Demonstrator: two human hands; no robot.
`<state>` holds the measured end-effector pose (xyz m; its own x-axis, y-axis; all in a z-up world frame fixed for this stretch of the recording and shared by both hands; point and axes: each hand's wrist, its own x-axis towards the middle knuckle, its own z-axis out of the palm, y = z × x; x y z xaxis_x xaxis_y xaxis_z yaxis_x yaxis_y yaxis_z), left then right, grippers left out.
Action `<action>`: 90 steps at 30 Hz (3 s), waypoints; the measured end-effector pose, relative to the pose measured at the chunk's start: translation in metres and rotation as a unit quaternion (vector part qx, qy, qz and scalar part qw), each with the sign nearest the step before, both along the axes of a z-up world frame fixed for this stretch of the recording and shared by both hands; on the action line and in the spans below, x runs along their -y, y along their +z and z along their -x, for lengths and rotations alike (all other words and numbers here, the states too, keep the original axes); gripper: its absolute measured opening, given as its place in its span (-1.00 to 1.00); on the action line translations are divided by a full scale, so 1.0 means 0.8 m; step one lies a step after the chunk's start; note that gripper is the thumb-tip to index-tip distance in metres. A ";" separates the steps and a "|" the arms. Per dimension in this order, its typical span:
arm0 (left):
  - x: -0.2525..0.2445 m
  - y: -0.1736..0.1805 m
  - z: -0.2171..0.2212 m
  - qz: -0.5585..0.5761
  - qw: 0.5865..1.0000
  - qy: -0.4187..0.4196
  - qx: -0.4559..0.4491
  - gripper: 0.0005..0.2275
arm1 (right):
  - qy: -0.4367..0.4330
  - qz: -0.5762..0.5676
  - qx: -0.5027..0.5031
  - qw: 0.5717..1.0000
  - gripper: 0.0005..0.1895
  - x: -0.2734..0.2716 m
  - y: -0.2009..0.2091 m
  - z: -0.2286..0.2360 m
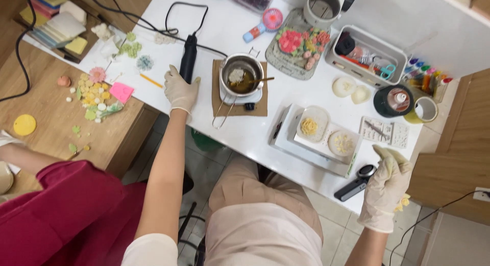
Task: Finishing and heating a decorative wax flower for candle-making.
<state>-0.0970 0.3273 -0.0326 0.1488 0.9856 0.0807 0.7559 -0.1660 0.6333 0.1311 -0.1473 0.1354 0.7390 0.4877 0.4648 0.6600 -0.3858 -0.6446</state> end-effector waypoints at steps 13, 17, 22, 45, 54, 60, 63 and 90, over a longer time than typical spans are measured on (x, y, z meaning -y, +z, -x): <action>-0.006 0.063 -0.020 0.127 0.944 0.003 0.303 -0.58 | 0.023 -0.035 -0.092 0.995 -0.66 -0.062 0.071 0.015; 0.052 0.172 -0.011 0.112 0.877 -0.040 0.465 -0.39 | 0.158 -0.111 -0.211 0.958 -0.58 -0.101 0.115 0.019; 0.175 0.259 -0.025 0.079 0.831 -0.095 0.543 -0.38 | 0.260 -0.106 -0.245 0.928 -0.47 -0.129 0.171 0.022; 0.355 0.211 -0.177 0.078 0.879 -0.129 0.453 -0.65 | 0.198 -0.033 0.102 0.974 -0.21 -0.213 0.148 0.076; 0.351 0.234 -0.156 -0.100 0.912 -0.276 0.288 -0.42 | 0.210 -0.045 0.085 0.973 -0.26 -0.184 0.112 0.018; 0.343 0.217 -0.142 -0.047 0.871 -0.345 0.346 -0.49 | 0.199 -0.226 -0.113 0.947 -0.35 -0.162 0.047 -0.045; 0.340 0.195 -0.134 -0.027 0.892 -0.360 0.272 -0.58 | 0.200 -0.234 -0.040 0.951 -0.30 -0.156 0.018 -0.060; 0.408 0.122 -0.165 0.081 0.891 -0.390 0.219 -0.40 | 0.225 -0.238 -0.050 0.944 -0.42 -0.142 0.013 -0.071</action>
